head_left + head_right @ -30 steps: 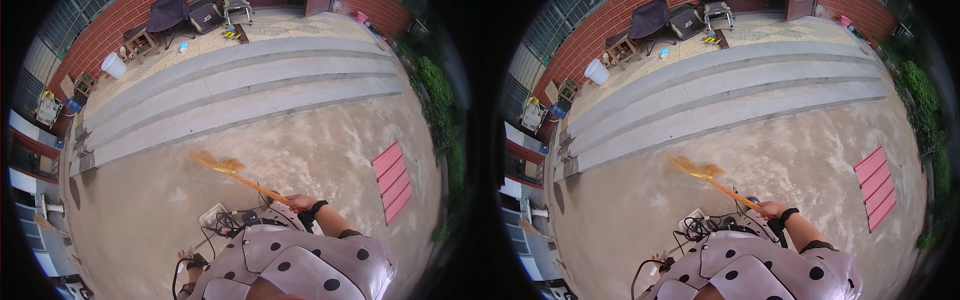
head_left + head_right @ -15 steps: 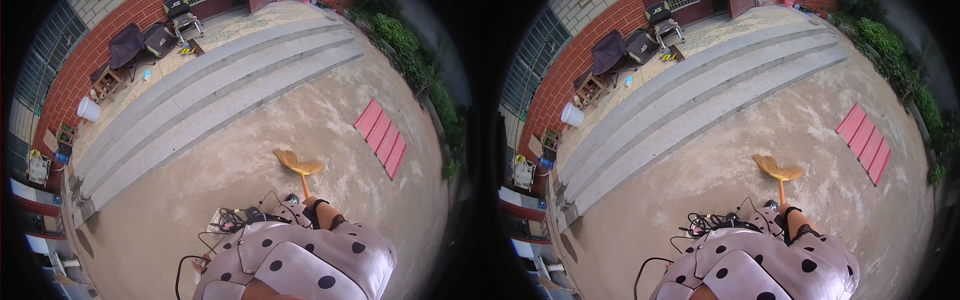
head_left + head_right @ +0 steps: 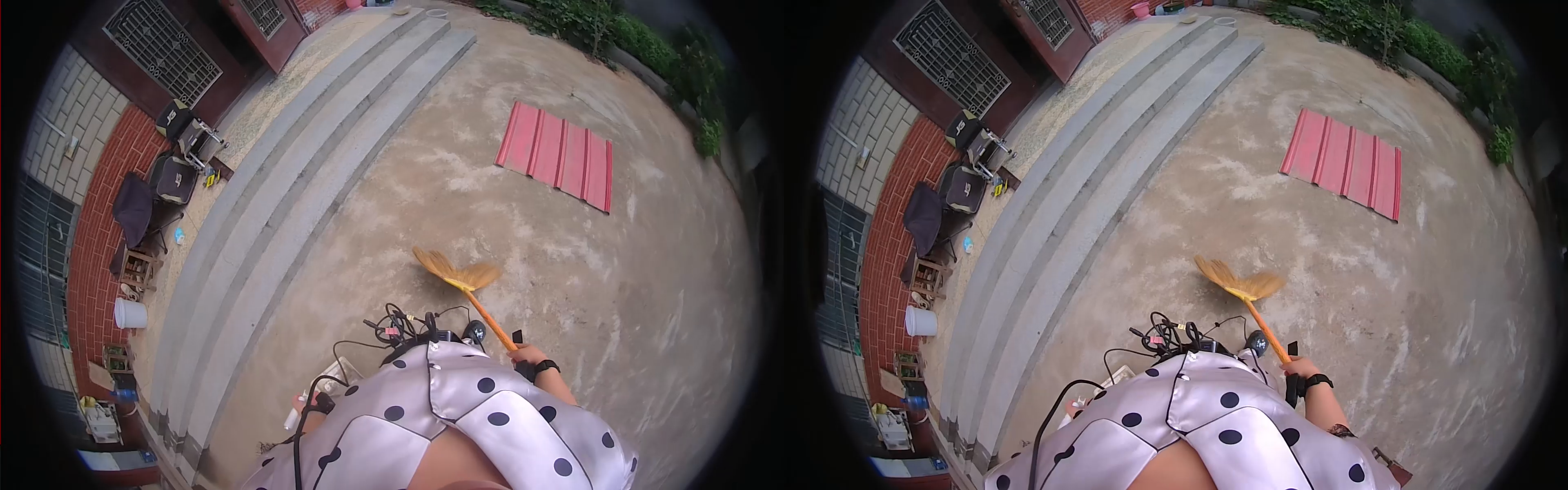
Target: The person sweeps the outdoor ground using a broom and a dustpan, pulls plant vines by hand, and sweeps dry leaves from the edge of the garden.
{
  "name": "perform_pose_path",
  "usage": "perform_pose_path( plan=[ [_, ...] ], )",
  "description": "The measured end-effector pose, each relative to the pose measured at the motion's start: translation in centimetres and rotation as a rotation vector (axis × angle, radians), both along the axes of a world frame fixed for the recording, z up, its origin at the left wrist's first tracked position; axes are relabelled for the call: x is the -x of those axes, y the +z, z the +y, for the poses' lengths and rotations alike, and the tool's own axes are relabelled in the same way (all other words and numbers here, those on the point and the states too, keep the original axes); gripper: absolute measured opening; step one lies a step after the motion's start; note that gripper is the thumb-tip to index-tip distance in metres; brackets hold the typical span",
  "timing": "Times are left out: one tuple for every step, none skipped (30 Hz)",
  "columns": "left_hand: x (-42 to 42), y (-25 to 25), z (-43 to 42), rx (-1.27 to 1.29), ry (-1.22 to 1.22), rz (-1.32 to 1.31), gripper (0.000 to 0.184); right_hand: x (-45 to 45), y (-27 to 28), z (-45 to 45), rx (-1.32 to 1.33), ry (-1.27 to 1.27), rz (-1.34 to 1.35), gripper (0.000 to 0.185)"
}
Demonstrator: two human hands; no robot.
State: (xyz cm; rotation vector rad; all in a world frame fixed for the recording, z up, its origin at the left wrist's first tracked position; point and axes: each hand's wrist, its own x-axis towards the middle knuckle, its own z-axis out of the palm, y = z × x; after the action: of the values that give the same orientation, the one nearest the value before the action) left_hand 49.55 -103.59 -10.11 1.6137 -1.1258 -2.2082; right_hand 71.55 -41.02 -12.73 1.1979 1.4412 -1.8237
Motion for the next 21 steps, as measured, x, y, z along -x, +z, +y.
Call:
perform_pose_path(
  plan=[
    [1.8,-0.2,1.3,-0.002,-0.033,0.002,0.044,0.0,1.4,1.1,0.005,-0.01,0.006,0.031],
    [3.6,-0.3,2.6,0.0,-0.063,0.009,0.044,0.1,3.7,1.9,0.044,-0.053,0.019,0.031],
    [5.4,-0.3,4.1,-0.006,-0.099,0.021,0.043,0.1,5.7,2.9,0.079,-0.094,0.032,0.03],
    [7.3,-0.3,5.6,-0.006,-0.134,0.033,0.043,0.4,7.3,4.0,0.078,-0.099,0.028,0.03],
    [9.4,-0.4,7.0,-0.013,-0.165,0.044,0.042,0.9,8.7,4.9,0.108,-0.151,0.05,0.03],
    [11.6,-0.5,8.4,-0.013,-0.191,0.058,0.041,1.6,10.0,5.8,0.138,-0.201,0.074,0.03],
    [13.7,-0.9,10.0,-0.019,-0.214,0.07,0.041,2.3,11.0,6.8,0.134,-0.216,0.078,0.031],
    [15.9,-1.0,11.8,0.015,-0.181,0.078,0.031,3.3,11.9,7.7,0.134,-0.214,0.077,0.031],
    [17.2,1.2,15.1,-0.025,-0.202,0.074,0.033,4.5,12.8,8.6,0.141,-0.251,0.102,0.03],
    [19.7,1.1,16.4,-0.092,-0.268,0.063,0.034,5.6,13.2,9.4,0.151,-0.292,0.128,0.028],
    [22.1,1.5,17.8,-0.111,-0.369,0.072,0.034,7.1,13.3,10.3,0.155,-0.297,0.129,0.028],
    [24.9,1.9,19.6,-0.131,-0.473,0.082,0.035,8.7,13.3,11.2,0.179,-0.323,0.159,0.026],
    [27.8,2.7,22.1,-0.134,-0.45,0.078,0.037,10.3,13.4,12.3,0.199,-0.353,0.188,0.024],
    [30.4,3.4,24.4,-0.14,-0.425,0.071,0.038,12.2,13.6,13.3,0.197,-0.364,0.185,0.024],
    [33.0,4.4,26.4,-0.142,-0.536,0.125,0.04,14.5,13.9,14.3,0.258,-0.44,0.213,0.021],
    [33.8,8.7,31.7,-0.067,-0.505,0.154,0.04,16.9,13.9,15.4,0.318,-0.511,0.243,0.019],
    [36.8,9.5,33.6,-0.106,-0.537,0.16,0.042,19.3,13.2,16.7,0.356,-0.564,0.239,0.016],
    [39.7,10.2,35.3,-0.145,-0.574,0.165,0.045,21.9,13.4,17.9,0.354,-0.571,0.238,0.016],
    [42.7,11.0,37.1,-0.148,-0.585,0.166,0.045,24.9,13.9,19.4,0.376,-0.588,0.227,0.016],
    [45.7,11.9,39.1,-0.174,-0.636,0.171,0.045,27.8,14.5,20.8,0.395,-0.61,0.217,0.016],
    [48.4,12.9,41.1,-0.201,-0.688,0.17,0.045,30.3,14.8,22.1,0.372,-0.609,0.224,0.017]
  ],
)
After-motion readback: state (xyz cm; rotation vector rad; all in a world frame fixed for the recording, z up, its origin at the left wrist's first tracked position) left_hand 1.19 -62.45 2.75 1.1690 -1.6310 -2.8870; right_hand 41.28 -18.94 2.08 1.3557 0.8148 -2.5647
